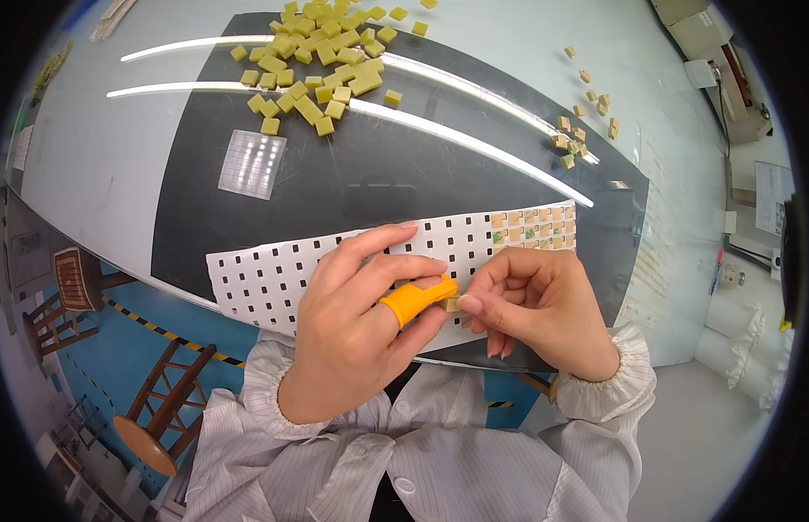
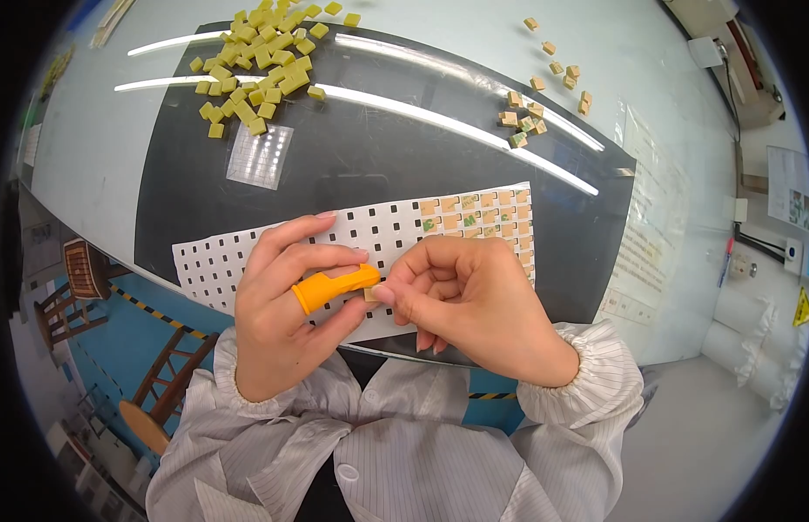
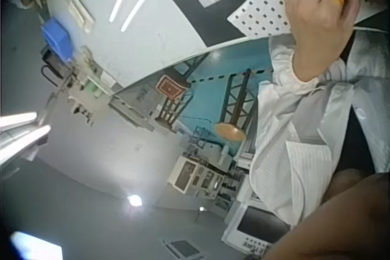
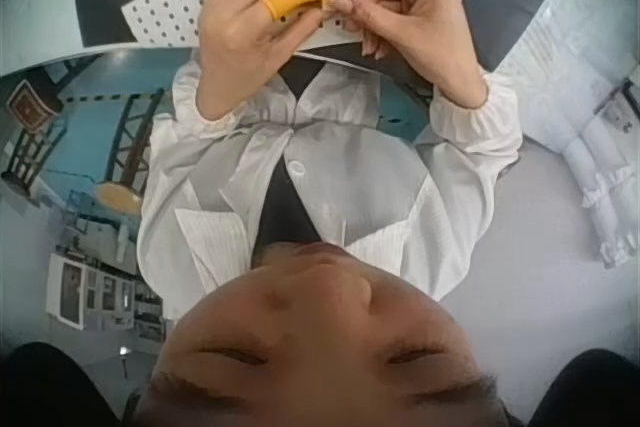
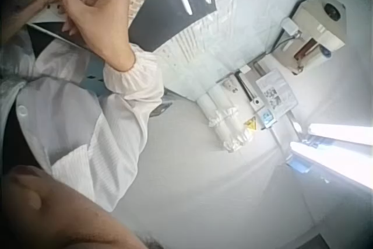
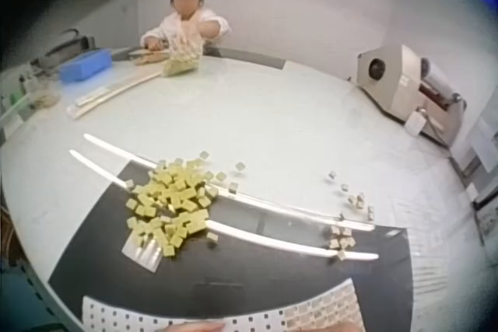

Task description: Manually inserting small yellow plastic components into a white perforated grid plate.

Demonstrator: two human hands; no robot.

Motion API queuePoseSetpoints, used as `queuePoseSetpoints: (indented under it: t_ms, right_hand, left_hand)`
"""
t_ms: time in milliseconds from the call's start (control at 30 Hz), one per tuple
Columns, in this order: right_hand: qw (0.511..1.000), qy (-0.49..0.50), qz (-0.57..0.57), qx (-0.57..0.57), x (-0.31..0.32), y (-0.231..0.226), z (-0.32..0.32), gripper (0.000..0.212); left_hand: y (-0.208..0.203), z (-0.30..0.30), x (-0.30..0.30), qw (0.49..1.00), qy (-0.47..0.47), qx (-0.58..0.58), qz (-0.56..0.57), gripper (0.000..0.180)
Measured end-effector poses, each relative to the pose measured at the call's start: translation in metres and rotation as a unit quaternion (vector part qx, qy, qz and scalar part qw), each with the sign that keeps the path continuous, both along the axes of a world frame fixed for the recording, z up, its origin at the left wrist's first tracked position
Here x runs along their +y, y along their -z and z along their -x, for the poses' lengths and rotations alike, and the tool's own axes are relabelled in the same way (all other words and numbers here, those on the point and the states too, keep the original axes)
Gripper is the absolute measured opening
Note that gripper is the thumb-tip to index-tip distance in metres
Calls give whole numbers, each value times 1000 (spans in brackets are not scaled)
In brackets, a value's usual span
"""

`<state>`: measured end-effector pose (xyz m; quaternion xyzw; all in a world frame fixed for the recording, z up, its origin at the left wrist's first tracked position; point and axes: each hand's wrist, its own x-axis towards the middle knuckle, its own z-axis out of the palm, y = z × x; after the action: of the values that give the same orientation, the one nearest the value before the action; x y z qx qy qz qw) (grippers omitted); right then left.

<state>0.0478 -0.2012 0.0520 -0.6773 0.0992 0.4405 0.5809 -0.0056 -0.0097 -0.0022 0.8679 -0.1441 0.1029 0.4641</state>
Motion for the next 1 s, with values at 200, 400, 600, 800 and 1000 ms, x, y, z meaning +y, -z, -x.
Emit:
queuePoseSetpoints:
  t_ms: [200, 400, 600, 800, 1000]
  right_hand:
    - [1000, 2, 5, -10, 0, 0, 3, 14]
    - [998, 4, 10, -60, 3, 3, 10, 18]
    - [982, -89, 77, -149, 8, -2, 8, 17]
    - [985, -61, 28, -160, -3, -2, 9, 12]
    - [872, 81, 210, -435, -14, 13, 10, 13]
  left_hand:
    - [0, 1, 0, 1000, 0, -2, 0, 24]
    - [1, 0, -2, 1000, -1, -3, 2, 24]
    - [-1, 0, -1, 1000, 0, -8, -12, 24]
    - [-3, 0, 0, 1000, 4, 4, -9, 25]
    - [-3, 1, 1, 1000, 5, 15, -17, 28]
